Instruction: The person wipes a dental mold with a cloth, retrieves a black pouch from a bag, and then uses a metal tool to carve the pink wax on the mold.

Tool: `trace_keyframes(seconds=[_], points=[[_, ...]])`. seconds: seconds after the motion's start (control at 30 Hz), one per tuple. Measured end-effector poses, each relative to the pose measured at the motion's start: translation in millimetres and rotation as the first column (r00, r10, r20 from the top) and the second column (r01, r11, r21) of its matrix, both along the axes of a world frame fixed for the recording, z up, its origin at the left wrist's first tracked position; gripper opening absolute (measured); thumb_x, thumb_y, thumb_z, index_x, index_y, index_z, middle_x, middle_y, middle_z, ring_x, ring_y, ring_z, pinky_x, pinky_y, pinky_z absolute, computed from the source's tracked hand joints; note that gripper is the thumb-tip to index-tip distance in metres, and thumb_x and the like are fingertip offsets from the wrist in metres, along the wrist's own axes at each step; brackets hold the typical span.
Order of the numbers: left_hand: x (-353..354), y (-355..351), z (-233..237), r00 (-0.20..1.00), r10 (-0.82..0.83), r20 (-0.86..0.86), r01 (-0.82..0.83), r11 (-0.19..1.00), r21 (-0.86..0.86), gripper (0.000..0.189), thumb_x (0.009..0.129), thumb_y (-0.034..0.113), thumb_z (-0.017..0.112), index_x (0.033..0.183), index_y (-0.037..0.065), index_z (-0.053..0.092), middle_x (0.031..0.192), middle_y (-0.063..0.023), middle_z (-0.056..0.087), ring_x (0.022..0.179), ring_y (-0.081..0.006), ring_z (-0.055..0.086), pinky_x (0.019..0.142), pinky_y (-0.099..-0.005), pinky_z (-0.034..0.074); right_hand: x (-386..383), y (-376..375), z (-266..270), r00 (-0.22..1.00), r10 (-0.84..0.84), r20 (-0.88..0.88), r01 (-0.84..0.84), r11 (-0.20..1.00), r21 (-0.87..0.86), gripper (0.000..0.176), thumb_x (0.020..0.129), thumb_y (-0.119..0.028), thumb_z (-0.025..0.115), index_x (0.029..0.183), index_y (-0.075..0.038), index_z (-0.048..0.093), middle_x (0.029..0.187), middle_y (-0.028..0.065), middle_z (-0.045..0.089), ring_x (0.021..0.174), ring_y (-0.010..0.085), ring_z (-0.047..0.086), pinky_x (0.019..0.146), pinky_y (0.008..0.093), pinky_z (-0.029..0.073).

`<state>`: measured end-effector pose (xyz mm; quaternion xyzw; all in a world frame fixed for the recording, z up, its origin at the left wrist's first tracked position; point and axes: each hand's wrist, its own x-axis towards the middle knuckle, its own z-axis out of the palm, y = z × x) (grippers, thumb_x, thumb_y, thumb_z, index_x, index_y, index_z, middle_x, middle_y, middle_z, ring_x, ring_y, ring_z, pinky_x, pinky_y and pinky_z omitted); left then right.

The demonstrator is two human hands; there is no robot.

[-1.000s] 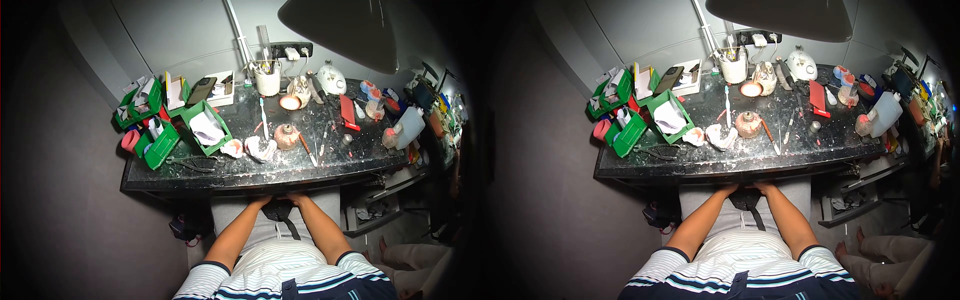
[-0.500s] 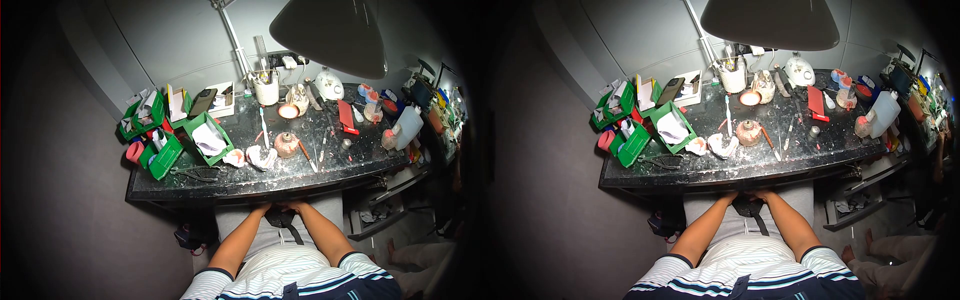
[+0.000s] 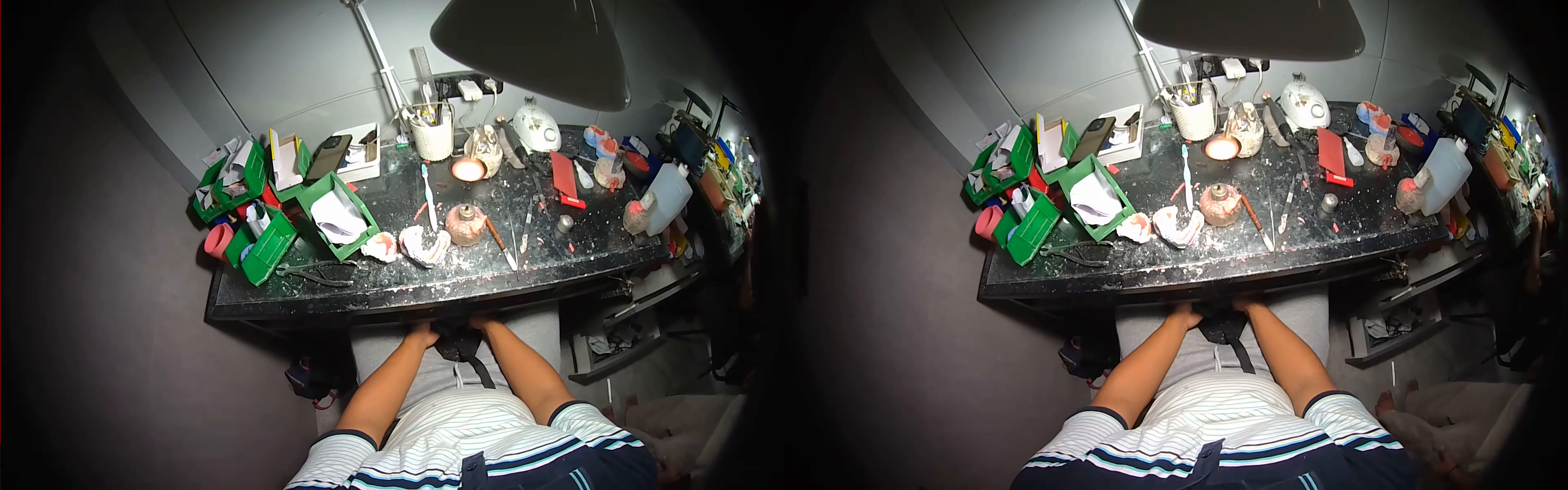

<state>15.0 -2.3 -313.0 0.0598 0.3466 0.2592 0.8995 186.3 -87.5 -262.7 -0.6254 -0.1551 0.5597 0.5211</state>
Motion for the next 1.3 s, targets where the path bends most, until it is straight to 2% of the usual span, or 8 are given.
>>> trace_keyframes(seconds=[0.27, 0.53, 0.73, 0.9, 1.0, 1.1, 1.2, 1.3], points=[[20, -14, -13, 0.777, -0.048, -0.628, 0.423, 0.778, 0.465, 0.043, 0.108, 0.029, 0.043, 0.145, 0.009, 0.049, 0.141, -0.0186, 0.056, 0.125, -0.0294, 0.058, 0.107, -0.0506, 0.048, 23, -21, -56, 0.966, 0.218, -0.137, -0.193, 0.966, 0.174, 0.035, 0.092, -0.002, 0.061, 0.127, -0.005, 0.062, 0.112, 0.0098, 0.071, 0.101, 0.0255, 0.069, 0.076, 0.0359, 0.061], [14, -17, -11, 0.847, -0.126, -0.516, 0.400, 0.790, 0.464, 0.041, 0.108, 0.030, 0.045, 0.142, 0.008, 0.052, 0.140, -0.0157, 0.058, 0.123, -0.0278, 0.060, 0.106, -0.0487, 0.049, 4, -36, 4, 0.557, 0.618, -0.555, -0.450, 0.786, 0.423, 0.020, 0.084, -0.002, 0.067, 0.103, 0.002, 0.074, 0.108, 0.0093, 0.075, 0.104, 0.0191, 0.070, 0.100, 0.0335, 0.050], [4, -12, -9, 0.875, -0.189, -0.445, 0.393, 0.815, 0.426, 0.042, 0.108, 0.032, 0.046, 0.140, 0.008, 0.054, 0.139, -0.0147, 0.059, 0.122, -0.0278, 0.060, 0.106, -0.0482, 0.049, 11, -27, 0, 0.686, 0.454, -0.569, -0.335, 0.891, 0.307, 0.028, 0.087, -0.002, 0.065, 0.115, 0.003, 0.066, 0.109, 0.0153, 0.073, 0.097, 0.0226, 0.072, 0.092, 0.0357, 0.058], [21, 15, -113, 0.911, -0.312, -0.270, 0.377, 0.895, 0.237, 0.042, 0.105, 0.026, 0.052, 0.144, 0.010, 0.051, 0.142, -0.0128, 0.056, 0.126, -0.0254, 0.056, 0.104, -0.0473, 0.050, -3, -25, 51, 0.785, 0.134, -0.605, -0.029, 0.983, 0.180, 0.025, 0.100, -0.019, 0.060, 0.117, -0.003, 0.065, 0.113, 0.0117, 0.072, 0.096, 0.0221, 0.071, 0.085, 0.0373, 0.060], [-6, 46, -193, 0.912, -0.117, -0.394, 0.328, 0.785, 0.526, 0.045, 0.104, 0.039, 0.052, 0.137, 0.008, 0.057, 0.140, -0.0123, 0.059, 0.125, -0.0264, 0.059, 0.105, -0.0473, 0.050, 8, -24, 16, 0.842, 0.132, -0.523, -0.038, 0.982, 0.186, 0.028, 0.103, -0.027, 0.056, 0.119, -0.005, 0.065, 0.116, 0.0109, 0.071, 0.099, 0.0222, 0.071, 0.085, 0.0393, 0.061], [0, -1, 15, 0.918, -0.193, -0.345, 0.305, 0.902, 0.305, 0.048, 0.103, 0.038, 0.054, 0.139, 0.007, 0.055, 0.142, -0.0113, 0.057, 0.126, -0.0275, 0.057, 0.107, -0.0458, 0.048, 21, -24, 8, 0.827, 0.100, -0.553, 0.014, 0.980, 0.199, 0.027, 0.103, -0.026, 0.056, 0.120, -0.005, 0.064, 0.117, 0.0110, 0.071, 0.100, 0.0215, 0.071, 0.085, 0.0401, 0.061], [-2, -15, 45, 0.686, -0.244, -0.685, 0.647, 0.637, 0.420, 0.052, 0.103, 0.039, 0.056, 0.144, 0.006, 0.051, 0.148, -0.0109, 0.051, 0.132, -0.0283, 0.051, 0.110, -0.0437, 0.044, 17, -27, 20, 0.810, 0.176, -0.560, -0.085, 0.979, 0.184, 0.026, 0.104, -0.024, 0.054, 0.121, -0.007, 0.064, 0.118, 0.0105, 0.071, 0.098, 0.0212, 0.071, 0.084, 0.0398, 0.061], [-1, -15, 69, 0.804, -0.094, -0.588, 0.420, 0.789, 0.448, 0.057, 0.101, 0.039, 0.059, 0.148, 0.009, 0.046, 0.150, -0.0088, 0.047, 0.134, -0.0264, 0.047, 0.110, -0.0430, 0.042, 26, -23, -14, 0.890, -0.034, -0.455, 0.034, 0.999, -0.007, 0.026, 0.105, -0.021, 0.052, 0.124, -0.008, 0.062, 0.114, 0.0083, 0.071, 0.090, 0.0201, 0.071, 0.078, 0.0363, 0.062]])
